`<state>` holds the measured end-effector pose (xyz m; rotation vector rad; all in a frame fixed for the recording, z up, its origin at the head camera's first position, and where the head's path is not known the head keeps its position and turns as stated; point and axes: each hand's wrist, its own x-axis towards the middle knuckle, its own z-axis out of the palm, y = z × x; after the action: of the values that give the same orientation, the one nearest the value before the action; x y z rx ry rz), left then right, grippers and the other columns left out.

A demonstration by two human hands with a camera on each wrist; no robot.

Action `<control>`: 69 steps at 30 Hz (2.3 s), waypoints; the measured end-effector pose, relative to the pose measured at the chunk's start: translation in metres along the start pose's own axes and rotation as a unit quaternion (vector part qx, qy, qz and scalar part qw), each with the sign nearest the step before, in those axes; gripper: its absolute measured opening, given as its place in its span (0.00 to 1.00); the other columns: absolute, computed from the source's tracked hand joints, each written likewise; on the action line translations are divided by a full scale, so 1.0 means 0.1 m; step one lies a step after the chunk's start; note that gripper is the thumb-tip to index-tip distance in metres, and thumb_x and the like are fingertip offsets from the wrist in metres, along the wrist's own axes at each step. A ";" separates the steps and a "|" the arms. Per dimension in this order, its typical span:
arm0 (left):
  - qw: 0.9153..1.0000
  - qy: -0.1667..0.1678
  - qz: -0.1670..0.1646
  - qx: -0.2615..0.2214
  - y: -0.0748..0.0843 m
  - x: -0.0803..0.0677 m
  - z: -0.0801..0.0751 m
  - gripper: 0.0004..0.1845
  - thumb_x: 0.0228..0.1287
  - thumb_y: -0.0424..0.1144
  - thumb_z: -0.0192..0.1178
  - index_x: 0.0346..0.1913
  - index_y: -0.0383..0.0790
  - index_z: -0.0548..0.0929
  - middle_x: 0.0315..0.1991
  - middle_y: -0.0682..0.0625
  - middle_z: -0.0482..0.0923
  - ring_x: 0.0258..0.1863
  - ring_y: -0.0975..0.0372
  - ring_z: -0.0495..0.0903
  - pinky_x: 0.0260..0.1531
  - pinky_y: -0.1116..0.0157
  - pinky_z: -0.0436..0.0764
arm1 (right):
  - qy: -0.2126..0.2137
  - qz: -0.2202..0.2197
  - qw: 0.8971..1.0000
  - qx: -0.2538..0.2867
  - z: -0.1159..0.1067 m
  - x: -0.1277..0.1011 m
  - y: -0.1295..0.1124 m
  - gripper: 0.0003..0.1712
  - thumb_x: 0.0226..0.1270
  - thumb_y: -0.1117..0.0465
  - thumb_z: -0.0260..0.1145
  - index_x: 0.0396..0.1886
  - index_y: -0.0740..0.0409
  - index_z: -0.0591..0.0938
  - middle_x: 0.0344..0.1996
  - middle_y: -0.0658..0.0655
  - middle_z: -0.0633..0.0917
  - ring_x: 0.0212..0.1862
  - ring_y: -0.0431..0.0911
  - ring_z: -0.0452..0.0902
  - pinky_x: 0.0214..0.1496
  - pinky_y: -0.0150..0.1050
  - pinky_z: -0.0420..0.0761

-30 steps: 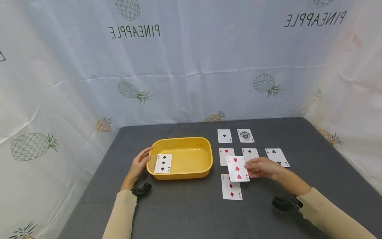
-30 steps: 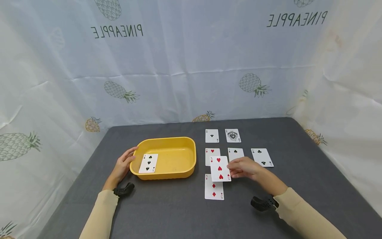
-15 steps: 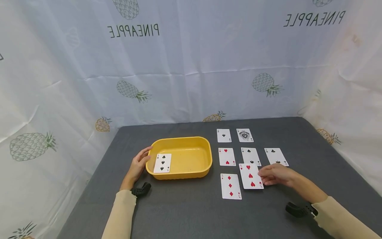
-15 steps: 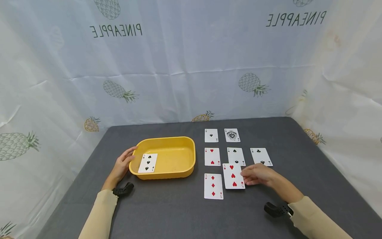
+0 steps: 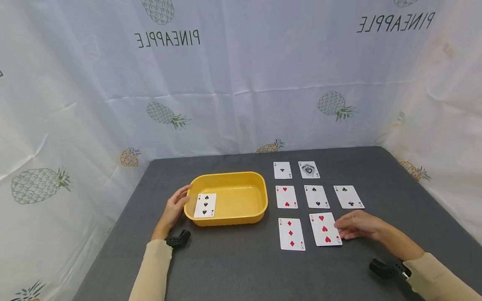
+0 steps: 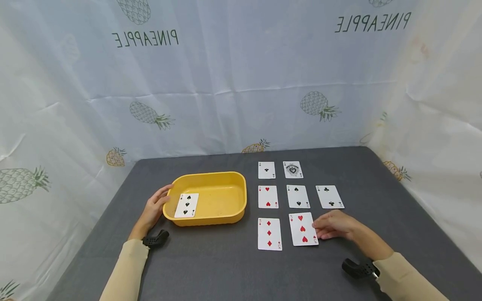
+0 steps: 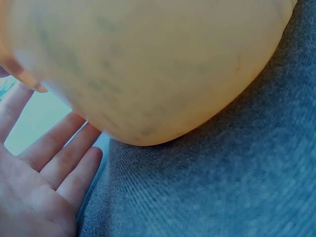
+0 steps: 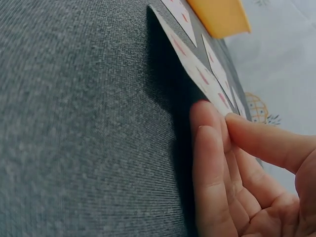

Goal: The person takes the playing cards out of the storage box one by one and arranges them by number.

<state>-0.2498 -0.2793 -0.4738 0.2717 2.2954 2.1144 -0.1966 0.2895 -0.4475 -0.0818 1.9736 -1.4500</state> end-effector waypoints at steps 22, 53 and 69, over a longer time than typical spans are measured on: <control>1.000 0.000 -0.006 0.004 -0.02 0.01 -0.02 0.27 0.73 0.36 0.50 0.70 0.30 0.60 0.57 0.63 0.71 0.55 0.78 0.74 0.49 0.78 0.76 | 0.064 0.037 0.994 -0.075 0.03 -0.04 -0.02 0.11 0.61 0.58 0.67 0.31 0.63 0.86 0.17 0.45 0.84 0.22 0.32 0.80 0.27 0.26 0.81; 1.000 0.003 -0.012 0.007 -0.02 0.02 -0.01 0.27 0.72 0.36 0.51 0.70 0.31 0.61 0.57 0.61 0.71 0.54 0.78 0.74 0.49 0.79 0.76 | 0.022 -0.004 0.999 -0.038 0.24 0.20 -0.42 0.12 0.64 0.59 0.64 0.33 0.66 0.85 0.18 0.44 0.84 0.23 0.32 0.79 0.28 0.25 0.80; 1.000 -0.001 -0.012 0.002 -0.01 0.01 -0.01 0.28 0.72 0.37 0.51 0.70 0.30 0.61 0.52 0.70 0.74 0.52 0.79 0.75 0.49 0.79 0.76 | -0.021 -0.019 0.999 0.022 0.54 0.48 -0.91 0.20 0.66 0.62 0.62 0.49 0.77 0.77 0.26 0.49 0.87 0.29 0.36 0.84 0.36 0.29 0.84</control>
<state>-0.2514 -0.2798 -0.4746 0.2442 2.2908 2.0982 -0.2335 0.1905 -0.3997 -0.1298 1.9153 -1.5021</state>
